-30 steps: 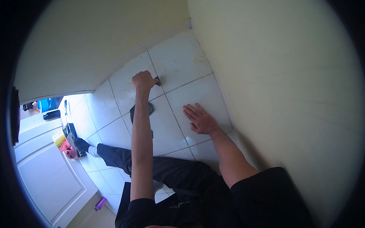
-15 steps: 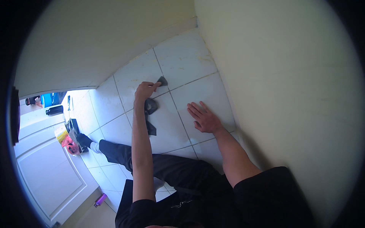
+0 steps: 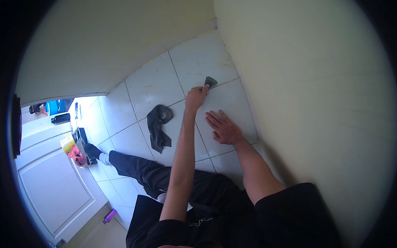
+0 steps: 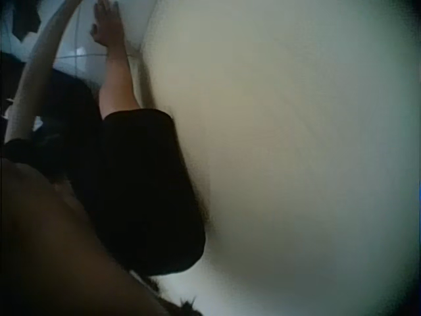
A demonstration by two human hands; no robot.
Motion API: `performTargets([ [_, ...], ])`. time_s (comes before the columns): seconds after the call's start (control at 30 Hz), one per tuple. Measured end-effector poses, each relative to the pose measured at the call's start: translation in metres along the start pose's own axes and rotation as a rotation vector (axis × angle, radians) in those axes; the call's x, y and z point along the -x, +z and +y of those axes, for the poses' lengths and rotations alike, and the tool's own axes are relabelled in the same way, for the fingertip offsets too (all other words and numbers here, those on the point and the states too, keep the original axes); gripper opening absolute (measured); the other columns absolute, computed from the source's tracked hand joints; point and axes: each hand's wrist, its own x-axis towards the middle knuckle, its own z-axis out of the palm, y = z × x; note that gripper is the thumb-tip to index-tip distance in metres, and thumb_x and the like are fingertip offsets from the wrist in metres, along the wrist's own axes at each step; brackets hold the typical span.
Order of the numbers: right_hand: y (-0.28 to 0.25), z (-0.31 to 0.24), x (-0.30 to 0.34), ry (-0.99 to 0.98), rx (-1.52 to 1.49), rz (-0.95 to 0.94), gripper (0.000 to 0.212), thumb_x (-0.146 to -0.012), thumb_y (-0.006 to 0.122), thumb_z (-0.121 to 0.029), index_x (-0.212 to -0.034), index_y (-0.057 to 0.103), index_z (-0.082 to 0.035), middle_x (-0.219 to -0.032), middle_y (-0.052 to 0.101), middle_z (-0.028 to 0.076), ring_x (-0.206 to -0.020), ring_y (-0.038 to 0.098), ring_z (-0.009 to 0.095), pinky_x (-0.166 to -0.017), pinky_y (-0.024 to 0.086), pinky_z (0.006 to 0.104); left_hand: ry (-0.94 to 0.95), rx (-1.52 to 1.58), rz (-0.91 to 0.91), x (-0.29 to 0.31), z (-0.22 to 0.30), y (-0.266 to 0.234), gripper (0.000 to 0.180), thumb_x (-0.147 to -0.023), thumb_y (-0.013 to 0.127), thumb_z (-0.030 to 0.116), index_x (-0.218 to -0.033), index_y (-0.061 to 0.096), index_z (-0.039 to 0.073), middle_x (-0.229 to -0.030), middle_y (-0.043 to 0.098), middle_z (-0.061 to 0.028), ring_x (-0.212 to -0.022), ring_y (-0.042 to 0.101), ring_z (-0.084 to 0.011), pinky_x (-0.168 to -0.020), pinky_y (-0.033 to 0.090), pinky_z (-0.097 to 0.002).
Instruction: The person scrapes residue from tiled floor grout using a metal scraper and wipes the surface with a cloth.
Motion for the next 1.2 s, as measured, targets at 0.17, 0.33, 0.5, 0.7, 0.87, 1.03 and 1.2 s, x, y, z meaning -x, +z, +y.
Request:
performTargets([
  [0.17, 0.000, 0.004, 0.004, 0.003, 0.012, -0.015, 0.071, -0.082, 0.063, -0.024, -0.146, 0.045, -0.002, -0.155, 0.042, 0.012, -0.148, 0.034, 0.025, -0.124, 0.023, 0.0529, -0.060, 0.644, -0.030, 0.032, -0.029, 0.046, 0.044, -0.104, 0.051, 0.039, -0.087, 0.065, 0.002, -0.064, 0.059, -0.0047, -0.054, 0.057, -0.0185, -0.051, 0.045, -0.0361],
  [0.33, 0.003, 0.006, 0.005, -0.002, 0.008, -0.004, 0.072, -0.082, 0.063, -0.026, -0.147, 0.043, -0.002, -0.154, 0.043, 0.014, -0.147, 0.036, 0.026, -0.124, 0.022, 0.0527, -0.266, 1.298, -0.028, 0.064, -0.035, 0.047, 0.027, -0.107, 0.045, 0.031, -0.092, 0.053, 0.010, -0.062, 0.037, 0.0054, -0.047, 0.032, -0.0063, -0.040, 0.025, -0.0252],
  [0.5, 0.002, 0.003, 0.001, -0.002, 0.017, -0.012, 0.073, -0.082, 0.063, -0.026, -0.148, 0.042, -0.002, -0.156, 0.042, 0.013, -0.149, 0.034, 0.026, -0.124, 0.022, 0.0525, -0.278, 1.457, -0.059, 0.036, -0.037, 0.026, 0.023, -0.108, 0.043, 0.030, -0.097, 0.050, 0.012, -0.064, 0.034, 0.0058, -0.046, 0.027, -0.0065, -0.038, 0.020, -0.0247],
  [0.7, 0.005, 0.007, 0.006, 0.015, 0.008, -0.040, 0.072, -0.083, 0.063, -0.026, -0.148, 0.043, -0.002, -0.156, 0.042, 0.013, -0.149, 0.033, 0.026, -0.124, 0.021, 0.0525, -0.350, 1.648, -0.054, 0.034, -0.023, 0.040, 0.024, -0.109, 0.042, 0.032, -0.097, 0.049, 0.013, -0.064, 0.032, 0.0054, -0.045, 0.025, -0.0070, -0.038, 0.017, -0.0260],
  [0.87, 0.008, 0.007, 0.006, 0.006, 0.007, -0.073, 0.071, -0.085, 0.064, -0.027, -0.148, 0.043, -0.002, -0.155, 0.042, 0.013, -0.149, 0.032, 0.026, -0.125, 0.020, 0.0524, -0.381, 1.642, -0.077, 0.058, -0.024, 0.053, 0.024, -0.110, 0.040, 0.032, -0.097, 0.047, 0.014, -0.064, 0.032, 0.0055, -0.045, 0.024, -0.0071, -0.038, 0.016, -0.0251],
  [1.03, 0.001, 0.001, 0.000, -0.002, 0.010, -0.038, 0.073, -0.085, 0.064, -0.027, -0.150, 0.040, -0.002, -0.157, 0.041, 0.012, -0.150, 0.031, 0.025, -0.125, 0.019, 0.0520, -0.317, 1.632, -0.045, 0.034, -0.030, 0.030, 0.025, -0.110, 0.040, 0.032, -0.095, 0.048, 0.014, -0.064, 0.032, 0.0061, -0.045, 0.024, -0.0069, -0.038, 0.016, -0.0247],
  [1.2, 0.004, 0.005, 0.005, 0.020, -0.003, -0.055, 0.075, -0.084, 0.064, -0.027, -0.151, 0.039, -0.003, -0.158, 0.038, 0.012, -0.150, 0.031, 0.025, -0.125, 0.020, 0.0515, -0.404, 1.630, -0.076, 0.074, -0.038, 0.045, 0.025, -0.110, 0.040, 0.032, -0.094, 0.048, 0.014, -0.063, 0.031, 0.0069, -0.046, 0.023, -0.0060, -0.038, 0.016, -0.0245],
])
